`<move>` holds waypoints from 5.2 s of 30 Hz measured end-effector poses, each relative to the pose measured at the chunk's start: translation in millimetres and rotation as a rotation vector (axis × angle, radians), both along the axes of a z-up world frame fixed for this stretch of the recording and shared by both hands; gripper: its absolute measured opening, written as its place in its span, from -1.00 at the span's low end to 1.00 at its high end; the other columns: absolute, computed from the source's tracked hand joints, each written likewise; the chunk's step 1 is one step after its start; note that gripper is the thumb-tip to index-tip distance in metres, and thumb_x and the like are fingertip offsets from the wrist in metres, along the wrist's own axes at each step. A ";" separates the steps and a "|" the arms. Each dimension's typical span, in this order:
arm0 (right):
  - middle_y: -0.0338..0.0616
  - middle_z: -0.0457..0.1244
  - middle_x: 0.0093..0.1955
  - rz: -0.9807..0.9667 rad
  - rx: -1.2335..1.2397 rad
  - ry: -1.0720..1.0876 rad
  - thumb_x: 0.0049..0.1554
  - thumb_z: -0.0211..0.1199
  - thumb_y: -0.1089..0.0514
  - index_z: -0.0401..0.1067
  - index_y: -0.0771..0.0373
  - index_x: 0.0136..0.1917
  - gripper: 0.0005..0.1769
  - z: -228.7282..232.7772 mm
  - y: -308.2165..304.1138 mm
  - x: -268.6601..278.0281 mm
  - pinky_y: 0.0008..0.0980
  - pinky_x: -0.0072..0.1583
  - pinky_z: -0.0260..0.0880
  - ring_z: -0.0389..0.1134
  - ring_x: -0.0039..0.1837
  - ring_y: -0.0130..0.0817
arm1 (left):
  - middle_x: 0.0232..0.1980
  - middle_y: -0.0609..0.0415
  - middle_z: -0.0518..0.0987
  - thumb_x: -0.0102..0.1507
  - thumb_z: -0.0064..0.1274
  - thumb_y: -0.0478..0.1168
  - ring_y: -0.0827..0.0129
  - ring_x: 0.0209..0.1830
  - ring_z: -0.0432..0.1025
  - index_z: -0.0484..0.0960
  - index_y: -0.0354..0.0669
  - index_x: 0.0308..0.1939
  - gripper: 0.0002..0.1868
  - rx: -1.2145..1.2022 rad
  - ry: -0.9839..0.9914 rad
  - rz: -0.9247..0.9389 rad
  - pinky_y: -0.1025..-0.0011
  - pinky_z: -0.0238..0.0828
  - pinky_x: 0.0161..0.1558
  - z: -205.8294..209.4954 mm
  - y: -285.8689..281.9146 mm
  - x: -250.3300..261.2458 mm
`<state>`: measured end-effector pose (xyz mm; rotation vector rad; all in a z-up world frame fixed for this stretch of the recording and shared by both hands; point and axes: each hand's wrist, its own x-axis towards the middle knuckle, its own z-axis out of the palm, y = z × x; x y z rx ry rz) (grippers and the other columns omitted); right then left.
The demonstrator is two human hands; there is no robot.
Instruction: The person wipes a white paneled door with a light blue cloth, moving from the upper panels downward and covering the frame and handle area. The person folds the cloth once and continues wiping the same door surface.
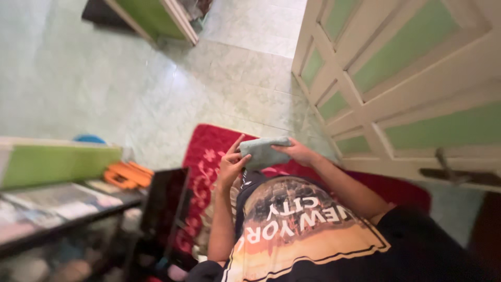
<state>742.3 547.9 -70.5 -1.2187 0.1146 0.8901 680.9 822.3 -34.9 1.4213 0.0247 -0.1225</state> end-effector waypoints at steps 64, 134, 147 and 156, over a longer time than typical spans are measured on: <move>0.11 0.30 0.34 -1.341 0.711 0.009 0.17 0.30 0.10 0.27 0.35 0.42 -0.39 -29.7 168.6 442.7 0.00 0.34 0.38 0.37 0.32 -0.03 | 0.13 0.04 0.60 0.31 0.21 -0.42 0.54 -0.12 0.47 0.70 -0.37 -0.05 -0.86 -0.055 -0.185 -0.972 0.57 0.43 -0.16 -16.0 8.2 732.5; -0.03 0.29 0.42 -1.910 0.469 -0.811 0.45 -0.04 -0.13 0.32 0.30 0.48 -0.45 136.0 -9.6 466.6 -0.20 0.46 0.33 0.36 0.39 -0.19 | 0.51 0.03 0.35 0.40 0.08 0.06 0.05 0.57 0.23 0.54 0.01 0.33 -0.53 -0.210 -1.567 -0.916 0.02 0.19 0.56 101.5 -232.9 731.1; -0.02 0.31 0.38 -1.943 0.433 -0.648 0.36 -0.05 -0.14 0.27 0.30 0.45 -0.42 128.9 -2.6 458.2 -0.20 0.40 0.38 0.38 0.35 -0.18 | -0.17 0.04 0.61 0.30 0.34 -0.30 0.53 -0.26 0.41 0.59 -0.35 0.15 -0.61 -0.210 -0.541 -1.150 0.51 0.38 -0.21 89.0 -238.9 720.4; 0.02 0.16 0.51 -2.170 0.229 -0.722 0.33 0.16 -0.09 0.18 0.28 0.53 -0.36 124.3 -5.3 444.0 -0.11 0.43 0.36 0.23 0.48 -0.09 | 0.35 -0.09 0.43 0.34 0.17 0.10 -0.11 0.42 0.24 0.55 -0.18 0.17 -0.50 -0.024 -1.516 -0.474 -0.16 0.19 0.42 86.6 -251.7 746.4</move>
